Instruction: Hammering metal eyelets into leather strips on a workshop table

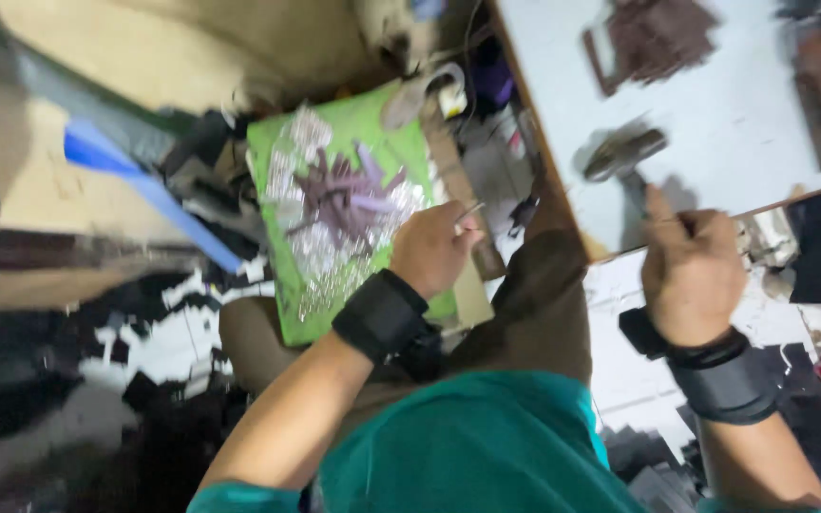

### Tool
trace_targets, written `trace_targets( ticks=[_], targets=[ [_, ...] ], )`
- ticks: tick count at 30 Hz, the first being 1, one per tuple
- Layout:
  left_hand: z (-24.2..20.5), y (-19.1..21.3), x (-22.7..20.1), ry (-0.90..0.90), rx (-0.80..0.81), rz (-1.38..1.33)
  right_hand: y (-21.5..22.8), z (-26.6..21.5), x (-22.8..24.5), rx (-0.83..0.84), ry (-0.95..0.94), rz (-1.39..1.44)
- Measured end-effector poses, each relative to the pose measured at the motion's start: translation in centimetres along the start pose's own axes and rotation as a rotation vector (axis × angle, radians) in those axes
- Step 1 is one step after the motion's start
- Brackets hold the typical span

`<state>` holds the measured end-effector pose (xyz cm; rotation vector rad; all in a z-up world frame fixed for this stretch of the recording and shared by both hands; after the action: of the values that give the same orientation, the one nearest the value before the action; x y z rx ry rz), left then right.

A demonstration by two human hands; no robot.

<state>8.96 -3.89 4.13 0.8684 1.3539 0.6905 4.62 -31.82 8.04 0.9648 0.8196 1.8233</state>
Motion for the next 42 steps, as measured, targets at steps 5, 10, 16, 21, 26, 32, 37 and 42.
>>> trace_targets(
  ticks=[5, 10, 16, 21, 26, 32, 37, 42],
  targets=[
    [7.4, 4.6, -9.7, -0.265, -0.09, -0.132, 0.7, 0.8, 0.8, -0.056, -0.031, -0.121],
    [17.3, 2.1, -13.1, -0.236, -0.177, -0.047, 0.8, 0.9, 0.8, -0.029, -0.073, -0.077],
    [23.7, -0.7, -13.3, -0.014, -0.005, 0.112, 0.3, 0.9, 0.2, -0.031, -0.071, -0.087],
    [24.5, -2.5, -11.1, -0.024, -0.119, 0.231, -0.3, 0.6, -0.1, -0.002, -0.085, -0.109],
    [14.4, 2.3, -11.9, -0.211, -0.262, 0.139, 0.0, 0.0, 0.1, -0.035, -0.044, -0.121],
    [1.4, 7.3, -4.5, -0.262, -0.104, 0.096, -1.3, -1.2, -0.6, -0.11, 0.135, -0.285],
    [-3.1, 7.2, 6.9, -0.016, -0.021, 0.189, -1.8, -2.0, -0.4, -0.051, 0.142, -0.359],
    [-3.9, 3.0, 15.0, 0.256, -0.066, 0.287, -2.4, -2.0, 3.0, -0.097, 0.192, -0.124]
  ],
)
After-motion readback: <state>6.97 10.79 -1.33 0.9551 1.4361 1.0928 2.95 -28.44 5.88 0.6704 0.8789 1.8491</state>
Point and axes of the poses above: each hand's wrist, its own z-axis towards the middle knuckle, its own y-axis out of the back of the hand, x = y × z, the point moved 4 cm from there along z, towards the middle knuckle, and after that the axes turned 13 degrees about z, right-handed, at the moved point
